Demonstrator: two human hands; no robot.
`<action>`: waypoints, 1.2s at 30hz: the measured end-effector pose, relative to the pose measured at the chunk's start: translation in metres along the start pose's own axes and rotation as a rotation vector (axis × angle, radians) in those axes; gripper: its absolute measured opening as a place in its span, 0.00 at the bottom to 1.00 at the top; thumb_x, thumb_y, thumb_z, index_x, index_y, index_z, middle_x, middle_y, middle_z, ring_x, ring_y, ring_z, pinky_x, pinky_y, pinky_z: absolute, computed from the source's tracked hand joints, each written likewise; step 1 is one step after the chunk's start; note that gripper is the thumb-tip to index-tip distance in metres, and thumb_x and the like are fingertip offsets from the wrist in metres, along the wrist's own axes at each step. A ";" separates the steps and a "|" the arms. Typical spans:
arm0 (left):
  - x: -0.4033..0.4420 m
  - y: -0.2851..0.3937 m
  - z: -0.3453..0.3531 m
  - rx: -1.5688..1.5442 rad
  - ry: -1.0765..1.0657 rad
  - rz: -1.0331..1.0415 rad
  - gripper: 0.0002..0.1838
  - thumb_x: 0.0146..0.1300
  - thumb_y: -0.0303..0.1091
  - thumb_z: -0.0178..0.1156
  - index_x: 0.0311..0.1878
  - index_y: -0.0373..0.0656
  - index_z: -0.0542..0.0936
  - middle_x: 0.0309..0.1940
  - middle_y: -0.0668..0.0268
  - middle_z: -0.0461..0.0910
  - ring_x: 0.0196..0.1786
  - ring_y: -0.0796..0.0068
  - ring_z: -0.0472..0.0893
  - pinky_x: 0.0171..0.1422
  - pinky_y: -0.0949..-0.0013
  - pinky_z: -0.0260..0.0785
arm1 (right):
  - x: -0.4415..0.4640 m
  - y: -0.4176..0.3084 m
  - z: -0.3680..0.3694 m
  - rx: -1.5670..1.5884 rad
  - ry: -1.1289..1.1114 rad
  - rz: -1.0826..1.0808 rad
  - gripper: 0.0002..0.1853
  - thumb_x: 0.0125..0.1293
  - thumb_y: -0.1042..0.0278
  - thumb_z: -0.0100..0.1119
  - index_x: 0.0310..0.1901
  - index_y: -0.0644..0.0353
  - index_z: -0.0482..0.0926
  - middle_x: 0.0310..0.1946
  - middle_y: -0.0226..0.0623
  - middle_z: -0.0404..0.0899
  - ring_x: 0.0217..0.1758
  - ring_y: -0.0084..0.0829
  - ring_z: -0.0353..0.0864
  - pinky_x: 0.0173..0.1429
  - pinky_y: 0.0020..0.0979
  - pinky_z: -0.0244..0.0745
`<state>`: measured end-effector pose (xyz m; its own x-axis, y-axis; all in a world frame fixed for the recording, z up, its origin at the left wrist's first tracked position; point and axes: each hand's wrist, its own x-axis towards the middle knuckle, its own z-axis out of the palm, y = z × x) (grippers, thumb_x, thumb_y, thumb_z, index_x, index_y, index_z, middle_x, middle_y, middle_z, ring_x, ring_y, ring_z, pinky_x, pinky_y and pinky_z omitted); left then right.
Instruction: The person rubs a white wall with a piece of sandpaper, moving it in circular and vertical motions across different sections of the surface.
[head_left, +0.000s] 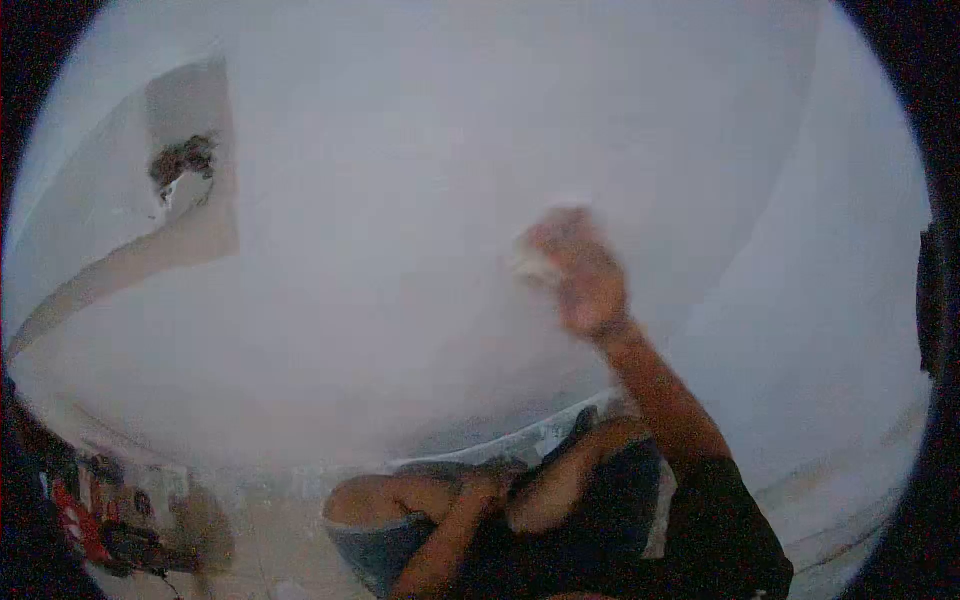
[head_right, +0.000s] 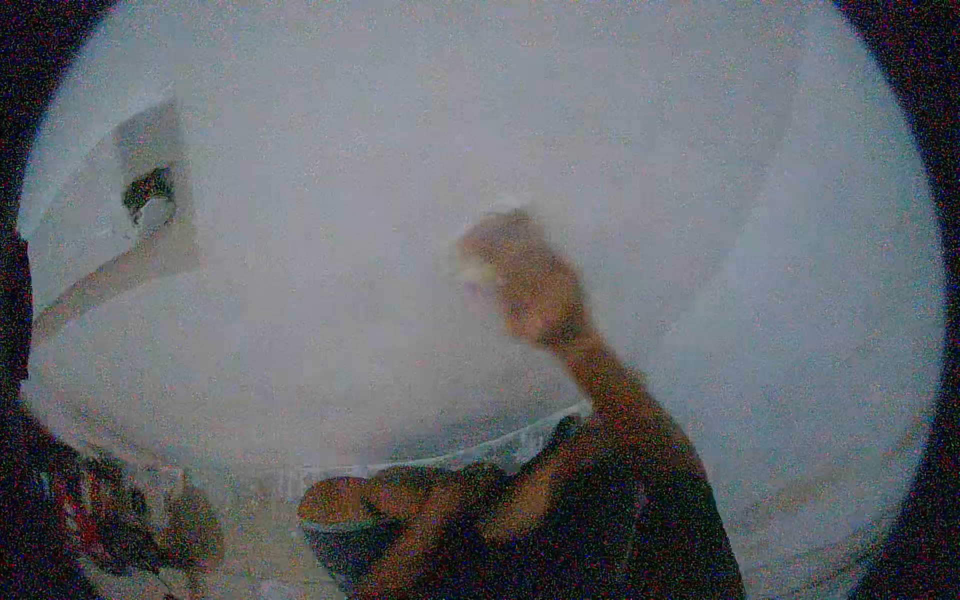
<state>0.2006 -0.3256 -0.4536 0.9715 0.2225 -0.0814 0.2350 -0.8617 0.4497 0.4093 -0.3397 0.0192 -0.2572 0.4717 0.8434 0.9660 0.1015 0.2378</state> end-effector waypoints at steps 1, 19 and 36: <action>-0.001 0.001 0.002 -0.004 0.002 -0.003 0.30 0.78 0.57 0.44 0.74 0.52 0.73 0.71 0.51 0.74 0.72 0.44 0.74 0.78 0.39 0.62 | -0.009 0.027 -0.009 0.013 0.129 0.118 0.23 0.80 0.62 0.50 0.72 0.57 0.74 0.70 0.45 0.77 0.73 0.45 0.77 0.78 0.46 0.65; -0.036 0.055 -0.093 -0.057 -0.165 0.056 0.30 0.81 0.54 0.38 0.76 0.50 0.71 0.74 0.50 0.71 0.74 0.42 0.72 0.78 0.43 0.63 | 0.024 0.086 -0.062 0.004 0.369 0.336 0.18 0.80 0.58 0.53 0.65 0.52 0.81 0.65 0.39 0.83 0.70 0.39 0.81 0.71 0.40 0.76; -0.015 -0.022 -0.073 -0.128 -0.035 -0.034 0.27 0.78 0.47 0.43 0.74 0.50 0.74 0.72 0.50 0.74 0.67 0.40 0.77 0.72 0.38 0.67 | 0.120 0.072 -0.038 -0.258 0.536 0.289 0.21 0.82 0.60 0.52 0.70 0.59 0.77 0.69 0.42 0.79 0.64 0.30 0.85 0.58 0.31 0.84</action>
<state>0.1790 -0.2768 -0.3977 0.9641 0.2324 -0.1282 0.2638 -0.7880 0.5562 0.4471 -0.3085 0.1562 -0.0303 -0.0601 0.9977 0.9779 -0.2085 0.0171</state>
